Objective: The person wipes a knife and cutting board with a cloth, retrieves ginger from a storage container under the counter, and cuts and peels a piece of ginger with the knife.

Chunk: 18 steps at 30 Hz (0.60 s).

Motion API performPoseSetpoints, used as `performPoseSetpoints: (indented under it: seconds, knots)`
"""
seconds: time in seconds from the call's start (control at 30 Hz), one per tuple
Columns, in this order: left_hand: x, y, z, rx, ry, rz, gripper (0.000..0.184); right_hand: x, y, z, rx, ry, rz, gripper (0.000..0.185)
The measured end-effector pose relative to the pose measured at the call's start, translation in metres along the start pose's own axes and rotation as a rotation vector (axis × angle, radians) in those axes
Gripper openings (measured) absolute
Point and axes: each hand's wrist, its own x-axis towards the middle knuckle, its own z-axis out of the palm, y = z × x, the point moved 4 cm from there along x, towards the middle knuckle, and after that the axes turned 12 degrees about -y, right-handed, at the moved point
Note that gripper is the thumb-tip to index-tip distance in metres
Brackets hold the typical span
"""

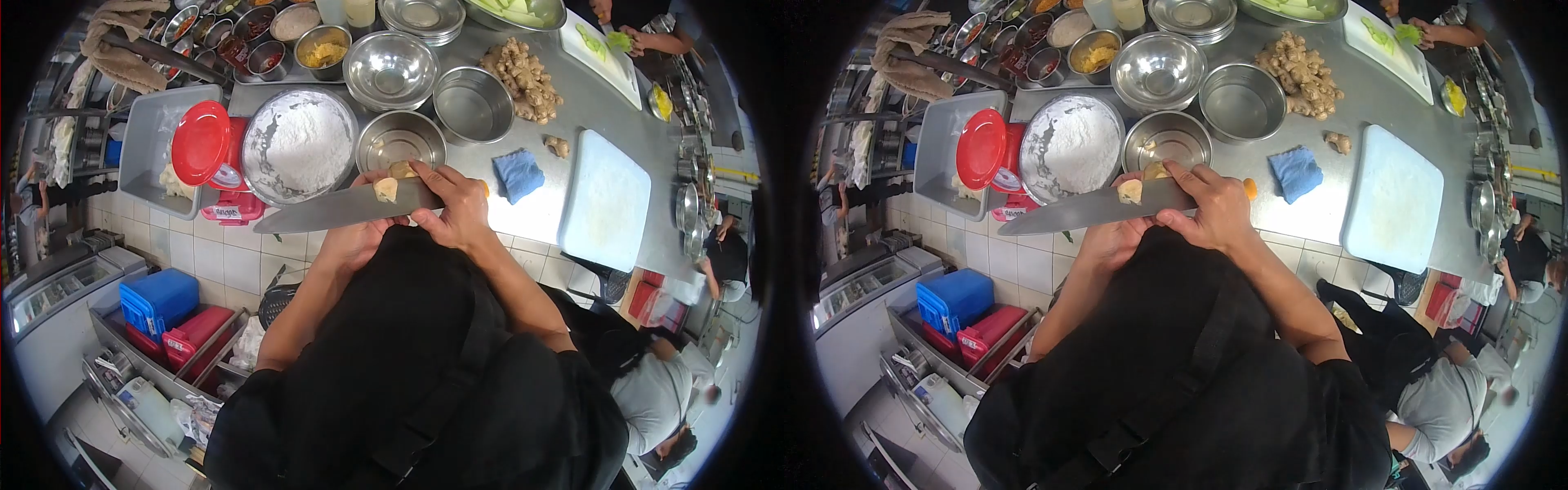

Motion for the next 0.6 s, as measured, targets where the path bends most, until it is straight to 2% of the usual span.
performPoseSetpoints:
  seconds: [0.1,0.3,0.4,0.5,0.6]
  knots:
    - [0.0,0.005,0.003,0.01,-0.073,0.017,0.037,-0.004,0.006,0.001,-0.012,0.012,0.043,0.074]
    - [-0.005,0.003,-0.001,0.037,-0.025,-0.012,0.032,-0.017,0.025,0.001,-0.057,-0.055,0.19,0.065]
    - [-0.007,0.004,0.0,0.041,-0.014,0.025,0.039,-0.021,0.031,-0.001,-0.01,-0.085,0.257,0.058]
    - [-0.011,0.01,-0.003,0.115,-0.047,0.032,0.044,-0.028,0.047,-0.003,0.132,-0.099,0.441,0.055]
    - [-0.005,0.01,-0.012,0.013,-0.002,0.011,0.045,-0.026,0.046,-0.013,0.204,-0.196,0.567,0.051]
